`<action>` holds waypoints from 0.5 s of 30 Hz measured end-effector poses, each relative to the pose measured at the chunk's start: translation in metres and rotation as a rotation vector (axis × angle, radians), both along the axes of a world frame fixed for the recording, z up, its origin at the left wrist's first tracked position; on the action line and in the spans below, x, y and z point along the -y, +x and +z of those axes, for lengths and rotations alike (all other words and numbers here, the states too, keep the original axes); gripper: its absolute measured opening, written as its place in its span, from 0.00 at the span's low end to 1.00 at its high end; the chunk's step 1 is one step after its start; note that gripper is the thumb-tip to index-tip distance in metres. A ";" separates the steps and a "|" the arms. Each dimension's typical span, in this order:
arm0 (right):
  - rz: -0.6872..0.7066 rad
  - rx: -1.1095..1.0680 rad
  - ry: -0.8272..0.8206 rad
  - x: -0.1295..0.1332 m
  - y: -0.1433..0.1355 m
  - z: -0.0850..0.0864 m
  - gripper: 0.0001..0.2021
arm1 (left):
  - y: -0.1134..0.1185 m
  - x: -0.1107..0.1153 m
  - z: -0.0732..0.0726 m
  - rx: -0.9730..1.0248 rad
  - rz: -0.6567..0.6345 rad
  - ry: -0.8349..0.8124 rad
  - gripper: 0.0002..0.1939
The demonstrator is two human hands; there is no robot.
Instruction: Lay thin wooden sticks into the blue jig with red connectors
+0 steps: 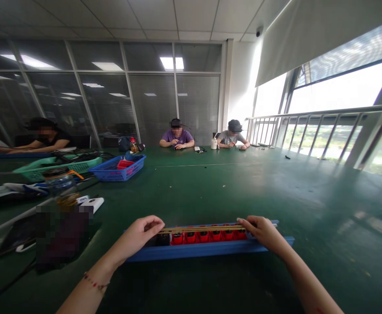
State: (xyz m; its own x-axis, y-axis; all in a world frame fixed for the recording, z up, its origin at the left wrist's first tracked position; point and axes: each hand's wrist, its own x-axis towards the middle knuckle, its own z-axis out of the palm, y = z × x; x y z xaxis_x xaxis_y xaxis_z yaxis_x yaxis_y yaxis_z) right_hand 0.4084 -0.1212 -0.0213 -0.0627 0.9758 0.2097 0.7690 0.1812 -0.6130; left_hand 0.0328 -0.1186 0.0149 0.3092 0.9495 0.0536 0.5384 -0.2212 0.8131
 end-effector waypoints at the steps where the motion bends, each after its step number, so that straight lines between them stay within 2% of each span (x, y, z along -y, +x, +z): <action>1: -0.003 -0.008 0.000 0.000 0.000 0.000 0.25 | 0.000 0.000 0.000 -0.002 0.000 -0.005 0.17; 10: -0.046 0.000 0.012 -0.003 -0.003 -0.002 0.25 | 0.000 -0.002 -0.007 0.017 -0.017 -0.019 0.18; 15: -0.099 0.007 0.024 -0.006 -0.004 -0.004 0.27 | -0.001 -0.003 -0.008 0.033 0.036 -0.048 0.19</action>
